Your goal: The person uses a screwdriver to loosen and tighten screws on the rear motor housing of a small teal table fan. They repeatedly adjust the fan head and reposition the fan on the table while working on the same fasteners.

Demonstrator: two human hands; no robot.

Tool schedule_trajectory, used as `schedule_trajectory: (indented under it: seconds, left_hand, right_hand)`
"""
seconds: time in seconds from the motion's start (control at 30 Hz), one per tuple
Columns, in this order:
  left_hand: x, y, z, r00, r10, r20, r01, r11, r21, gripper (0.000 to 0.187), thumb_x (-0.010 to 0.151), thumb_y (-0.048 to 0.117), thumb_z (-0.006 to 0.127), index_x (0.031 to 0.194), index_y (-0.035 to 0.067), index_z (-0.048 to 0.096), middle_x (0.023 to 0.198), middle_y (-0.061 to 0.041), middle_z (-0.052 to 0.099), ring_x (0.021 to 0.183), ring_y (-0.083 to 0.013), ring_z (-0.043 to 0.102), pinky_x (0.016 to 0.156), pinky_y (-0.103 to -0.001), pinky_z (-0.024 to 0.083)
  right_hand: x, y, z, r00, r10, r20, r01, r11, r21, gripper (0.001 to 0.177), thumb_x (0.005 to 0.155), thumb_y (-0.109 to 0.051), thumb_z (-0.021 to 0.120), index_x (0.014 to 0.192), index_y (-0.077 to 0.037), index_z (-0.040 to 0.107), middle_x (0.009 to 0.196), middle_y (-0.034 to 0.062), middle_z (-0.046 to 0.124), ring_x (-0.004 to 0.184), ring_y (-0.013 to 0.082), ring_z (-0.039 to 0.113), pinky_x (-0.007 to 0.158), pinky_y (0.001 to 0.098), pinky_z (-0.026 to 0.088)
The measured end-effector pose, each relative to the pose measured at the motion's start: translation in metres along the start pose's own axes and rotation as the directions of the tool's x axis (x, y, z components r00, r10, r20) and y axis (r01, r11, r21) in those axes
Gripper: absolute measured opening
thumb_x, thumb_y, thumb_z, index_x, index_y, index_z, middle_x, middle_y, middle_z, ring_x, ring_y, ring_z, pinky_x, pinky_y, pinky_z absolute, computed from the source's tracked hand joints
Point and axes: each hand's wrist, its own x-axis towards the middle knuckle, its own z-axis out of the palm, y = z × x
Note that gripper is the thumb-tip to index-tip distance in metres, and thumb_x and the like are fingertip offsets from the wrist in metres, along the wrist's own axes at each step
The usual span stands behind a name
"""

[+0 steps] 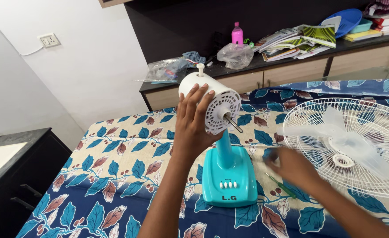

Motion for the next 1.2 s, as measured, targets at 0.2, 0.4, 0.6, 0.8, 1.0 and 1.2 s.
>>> schedule_trajectory:
  seconds: [0.2, 0.4, 0.6, 0.8, 1.0, 1.2]
  left_hand:
    - [0.000, 0.002, 0.000, 1.000, -0.021, 0.014, 0.021, 1.000, -0.001, 0.103, 0.064, 0.030, 0.096, 0.150, 0.022, 0.040, 0.157, -0.007, 0.045, 0.152, -0.0320, 0.039, 0.129, -0.060, 0.028]
    - [0.007, 0.006, -0.013, 0.986, -0.058, 0.155, 0.055, 0.998, 0.028, 0.113, 0.052, 0.038, 0.095, 0.149, 0.022, 0.039, 0.155, -0.009, 0.044, 0.151, -0.0330, 0.036, 0.128, -0.061, 0.022]
    - [0.019, 0.005, -0.033, 0.980, 0.015, 0.198, -0.026, 0.998, 0.049, 0.091, 0.077, 0.062, 0.072, 0.152, 0.019, 0.041, 0.155, -0.011, 0.046, 0.153, -0.0356, 0.035, 0.131, -0.059, 0.018]
    - [0.041, 0.005, -0.030, 0.981, 0.051, 0.185, -0.057, 0.998, 0.030, 0.065, 0.094, 0.061, 0.061, 0.141, 0.017, 0.057, 0.152, -0.013, 0.053, 0.152, -0.0345, 0.041, 0.131, -0.057, 0.023]
    - [0.087, -0.017, -0.007, 0.997, -0.029, 0.074, 0.030, 1.000, -0.011, 0.035, 0.103, 0.050, 0.061, 0.109, 0.017, 0.071, 0.136, -0.010, 0.064, 0.143, -0.0337, 0.051, 0.116, -0.052, 0.038]
    - [0.119, -0.037, 0.023, 0.921, -0.334, 0.200, 0.364, 0.921, -0.140, 0.049, 0.087, 0.052, 0.073, 0.116, 0.011, 0.070, 0.121, -0.010, 0.064, 0.122, -0.0297, 0.059, 0.102, -0.044, 0.047]
  right_hand:
    - [-0.063, 0.077, 0.080, 0.986, -0.100, -0.131, 0.067, 0.971, -0.230, 0.027, 0.088, -0.035, 0.068, 0.089, -0.009, 0.076, 0.099, 0.0061, 0.069, 0.100, 0.0273, 0.068, 0.089, 0.0448, 0.056]
    - [-0.060, 0.050, 0.040, 0.980, 0.024, -0.197, 0.039, 0.950, 0.309, 0.028, 0.091, -0.029, 0.064, 0.107, -0.007, 0.072, 0.076, 0.0059, 0.072, 0.062, 0.0228, 0.070, 0.062, 0.0393, 0.055]
    - [-0.052, -0.025, -0.057, 0.896, -0.151, -0.419, 0.329, 0.858, 0.395, 0.030, 0.100, -0.020, 0.058, 0.126, -0.011, 0.069, 0.061, 0.0036, 0.052, 0.054, 0.0078, 0.042, 0.049, 0.0280, 0.035]
    - [-0.051, -0.085, -0.080, 0.818, -0.227, -0.529, 0.487, 0.761, 0.428, 0.026, 0.096, -0.012, 0.068, 0.121, -0.008, 0.073, 0.062, -0.0016, 0.056, 0.052, 0.0037, 0.040, 0.047, 0.0252, 0.028]
    - [-0.053, -0.104, -0.078, 0.686, -0.290, -0.667, 0.599, 0.745, 0.293, 0.019, 0.096, -0.012, 0.070, 0.111, -0.002, 0.074, 0.076, 0.0020, 0.069, 0.057, 0.0034, 0.054, 0.048, 0.0232, 0.039]
    - [-0.052, -0.112, -0.085, 0.684, -0.298, -0.667, 0.582, 0.773, 0.252, 0.023, 0.095, -0.007, 0.069, 0.116, -0.001, 0.075, 0.078, 0.0049, 0.066, 0.055, 0.0071, 0.052, 0.048, 0.0254, 0.039]
